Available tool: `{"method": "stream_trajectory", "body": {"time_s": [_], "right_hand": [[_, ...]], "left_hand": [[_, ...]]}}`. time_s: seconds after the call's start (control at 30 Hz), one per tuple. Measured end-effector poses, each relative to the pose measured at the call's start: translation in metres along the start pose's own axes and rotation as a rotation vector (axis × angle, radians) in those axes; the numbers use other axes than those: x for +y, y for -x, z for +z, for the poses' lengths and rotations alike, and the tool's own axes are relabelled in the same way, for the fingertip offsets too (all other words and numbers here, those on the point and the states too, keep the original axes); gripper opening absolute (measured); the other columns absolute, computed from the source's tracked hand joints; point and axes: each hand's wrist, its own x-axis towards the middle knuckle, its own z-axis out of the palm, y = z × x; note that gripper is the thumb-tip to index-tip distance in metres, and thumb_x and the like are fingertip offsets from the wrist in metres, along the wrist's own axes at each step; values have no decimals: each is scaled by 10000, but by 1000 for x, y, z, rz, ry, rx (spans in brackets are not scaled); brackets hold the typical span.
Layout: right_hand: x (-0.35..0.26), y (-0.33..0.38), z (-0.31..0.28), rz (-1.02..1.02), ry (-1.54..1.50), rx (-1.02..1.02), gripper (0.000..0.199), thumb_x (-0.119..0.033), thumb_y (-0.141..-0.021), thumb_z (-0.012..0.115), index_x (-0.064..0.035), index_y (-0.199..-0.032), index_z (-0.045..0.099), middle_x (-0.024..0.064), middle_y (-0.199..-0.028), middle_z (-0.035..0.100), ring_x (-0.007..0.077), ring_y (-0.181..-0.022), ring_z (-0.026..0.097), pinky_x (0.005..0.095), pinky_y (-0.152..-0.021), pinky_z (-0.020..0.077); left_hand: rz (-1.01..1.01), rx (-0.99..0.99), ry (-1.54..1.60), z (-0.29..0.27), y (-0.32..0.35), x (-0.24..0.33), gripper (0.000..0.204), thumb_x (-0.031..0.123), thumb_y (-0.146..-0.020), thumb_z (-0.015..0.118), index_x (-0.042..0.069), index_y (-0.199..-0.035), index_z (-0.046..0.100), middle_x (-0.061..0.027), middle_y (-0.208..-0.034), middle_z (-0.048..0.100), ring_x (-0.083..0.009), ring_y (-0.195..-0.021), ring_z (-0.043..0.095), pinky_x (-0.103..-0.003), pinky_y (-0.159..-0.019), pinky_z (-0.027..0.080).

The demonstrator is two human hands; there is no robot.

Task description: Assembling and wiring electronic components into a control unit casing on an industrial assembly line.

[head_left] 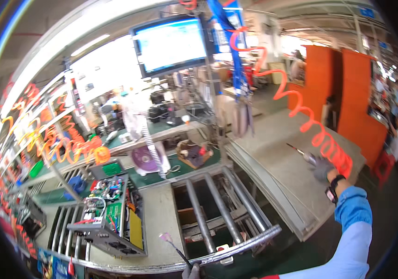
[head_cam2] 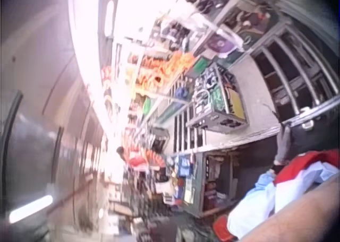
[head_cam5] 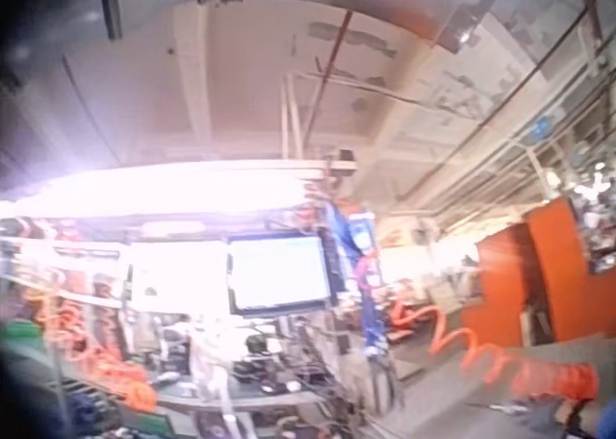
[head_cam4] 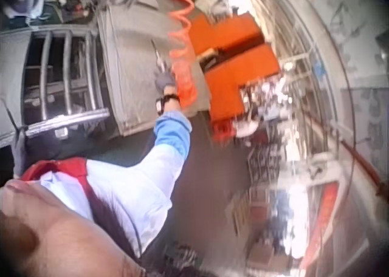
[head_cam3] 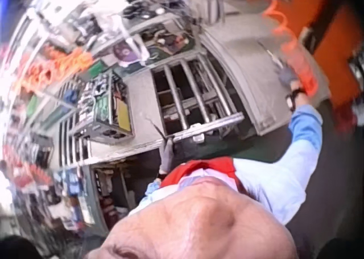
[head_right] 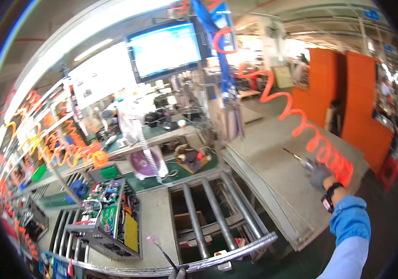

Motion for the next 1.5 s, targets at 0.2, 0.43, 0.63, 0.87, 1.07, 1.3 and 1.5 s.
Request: {"method": "stream_trajectory", "body": {"time_s": [0.2, 0.43, 0.63, 0.87, 1.07, 1.3, 1.5], "right_hand": [[33, -53, 38, 39, 93, -70, 544, -215, -826, 633, 10, -1295, 476, 248, -1161, 613, 336, -1085, 626, 434, -922, 492], [-57, 88, 39, 84, -1344, -922, 298, -174, -823, 606, -80, -1096, 530, 33, -627, 555, 176, -546, 581, 315, -590, 517], [-281, 328, 29, -407, -1611, -1179, 297, -329, -886, 565, -90, -1060, 535, -1, -693, 559, 102, -539, 514, 230, -492, 421], [-431, 487, 58, -546, -1679, -1466, 344, -372, -944, 499, -43, -1033, 541, 74, -847, 630, 121, -730, 602, 262, -645, 493], [-497, 540, 68, -485, -1599, -1588, 339, -357, -955, 495, -41, -1073, 531, 88, -860, 631, 144, -729, 616, 281, -643, 514], [-570, 544, 74, -422, -1418, -1577, 309, -323, -958, 484, -49, -1092, 532, 82, -864, 622, 142, -705, 601, 269, -621, 507], [-615, 512, 76, -468, -1493, -1392, 365, -301, -957, 482, -34, -1205, 487, 90, -879, 610, 155, -685, 602, 280, -584, 512]], "left_hand": [[-58, 134, -45, 1, 33, 25, 274, 275, -1002, 503, 64, -1099, 650, 42, -632, 513, -47, -486, 433, -210, -431, 349], [-296, 144, 224, -48, 47, 20, 304, 262, -961, 524, -8, -1096, 563, 15, -560, 431, -102, -472, 396, -253, -465, 308], [-364, -173, 569, -131, 88, 48, 224, 232, -974, 518, 33, -1014, 613, 61, -533, 221, -85, -441, 247, -267, -437, 255], [-214, -100, 340, -202, 155, 96, 226, 318, -983, 551, 94, -1016, 544, 60, -589, 355, -70, -440, 302, -244, -429, 281], [-241, -28, 486, -278, 167, 103, 236, 354, -981, 550, 126, -920, 545, 62, -571, 361, -72, -438, 311, -248, -423, 274], [-462, -15, 657, -332, 121, 131, 117, 231, -967, 507, 151, -916, 575, 58, -546, 363, -67, -446, 334, -209, -426, 279], [-111, 225, 166, -382, 50, 143, 295, 320, -970, 508, 48, -913, 606, 60, -525, 334, -55, -416, 330, -236, -383, 264]]}}
